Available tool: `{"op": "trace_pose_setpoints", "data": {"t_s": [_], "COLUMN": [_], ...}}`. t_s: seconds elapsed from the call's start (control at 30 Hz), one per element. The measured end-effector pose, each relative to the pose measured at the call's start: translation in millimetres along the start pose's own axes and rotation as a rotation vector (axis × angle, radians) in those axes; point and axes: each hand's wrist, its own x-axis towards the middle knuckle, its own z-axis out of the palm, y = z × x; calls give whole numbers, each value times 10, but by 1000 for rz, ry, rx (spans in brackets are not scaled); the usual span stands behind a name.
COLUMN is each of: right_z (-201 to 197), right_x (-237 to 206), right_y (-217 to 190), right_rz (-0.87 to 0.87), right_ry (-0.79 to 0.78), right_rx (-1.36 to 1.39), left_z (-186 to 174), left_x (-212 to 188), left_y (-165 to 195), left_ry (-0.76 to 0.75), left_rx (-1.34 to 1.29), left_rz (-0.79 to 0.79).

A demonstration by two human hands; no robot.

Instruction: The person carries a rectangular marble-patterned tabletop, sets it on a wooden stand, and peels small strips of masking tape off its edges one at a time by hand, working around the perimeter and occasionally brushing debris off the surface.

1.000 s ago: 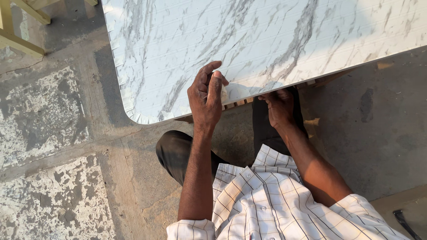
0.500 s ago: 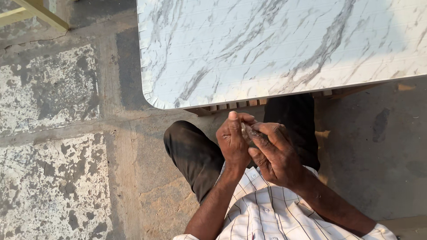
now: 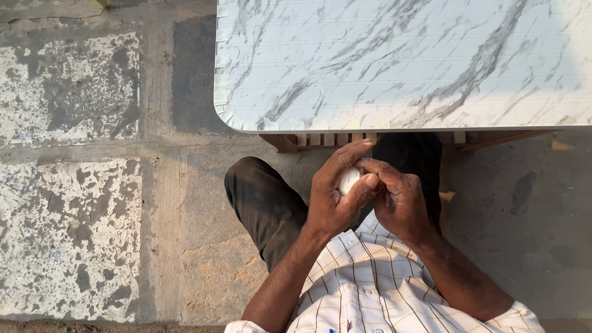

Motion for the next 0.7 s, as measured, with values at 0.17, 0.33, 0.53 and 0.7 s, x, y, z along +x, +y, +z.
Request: {"op": "trace_pose_setpoints", "data": {"t_s": [0.17, 0.33, 0.53, 0.7], "right_z": [-429, -710, -682, -733], "right_x": [509, 1154, 1285, 1347], "right_y": [-178, -23, -58, -64], "right_rz": [-59, -155, -14, -47], "right_ry": [59, -320, -426, -439], "right_rx": [-445, -611, -671, -515], "left_z": [-4, -381, -503, -512], "left_x": [16, 694, 1222, 1203], "left_y": [-110, -182, -343, -450], "left_ry": [49, 257, 347, 360], "left_rx": [-20, 5, 176, 196], "left_rz": [-41, 18, 48, 177]}}
